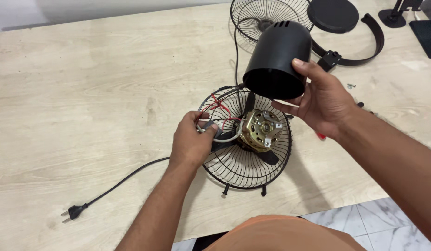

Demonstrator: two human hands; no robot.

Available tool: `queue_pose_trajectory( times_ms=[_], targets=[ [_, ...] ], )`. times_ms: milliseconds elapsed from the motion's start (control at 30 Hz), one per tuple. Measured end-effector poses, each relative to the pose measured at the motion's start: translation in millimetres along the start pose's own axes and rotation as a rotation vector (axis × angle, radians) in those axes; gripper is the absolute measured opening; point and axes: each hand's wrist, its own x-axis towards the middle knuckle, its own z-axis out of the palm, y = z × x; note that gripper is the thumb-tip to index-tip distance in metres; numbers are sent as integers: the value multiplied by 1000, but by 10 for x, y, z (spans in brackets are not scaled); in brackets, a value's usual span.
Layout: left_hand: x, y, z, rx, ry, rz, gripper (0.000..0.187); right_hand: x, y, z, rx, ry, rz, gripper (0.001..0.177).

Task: The person reassembles a small electric fan on a light wooden table. They place the motor housing onto the fan blade assembly, secure it with a screw and nut using a screwdriver, then attach the front wire cage and begin attaching the base plate with screws.

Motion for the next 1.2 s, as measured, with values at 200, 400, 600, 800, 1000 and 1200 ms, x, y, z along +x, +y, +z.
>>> queue_pose_trajectory(
  times_ms=[200,400,600,800,1000,1200],
  targets=[
    [-61,-71,52,-188,41,-154,39,-2,96,104,-147,149,145,97],
    [-199,-192,117,-209,122,-157,36,4,220,212,-6,69,161,99],
    [-467,-225,271,-508,155,-378,35,267,90,317,-88,-36,129,97],
    [-581,35,252,-655,143,-372,32,347,-60,337,-181,-183,-12,100],
    [-672,210,262,-655,-29,-274,34,241,-223,148,-128,-250,-129,95],
    [-574,317,578,-760,32,-156,38,162,-178,-74,-53,-163,-82,81]
  ],
)
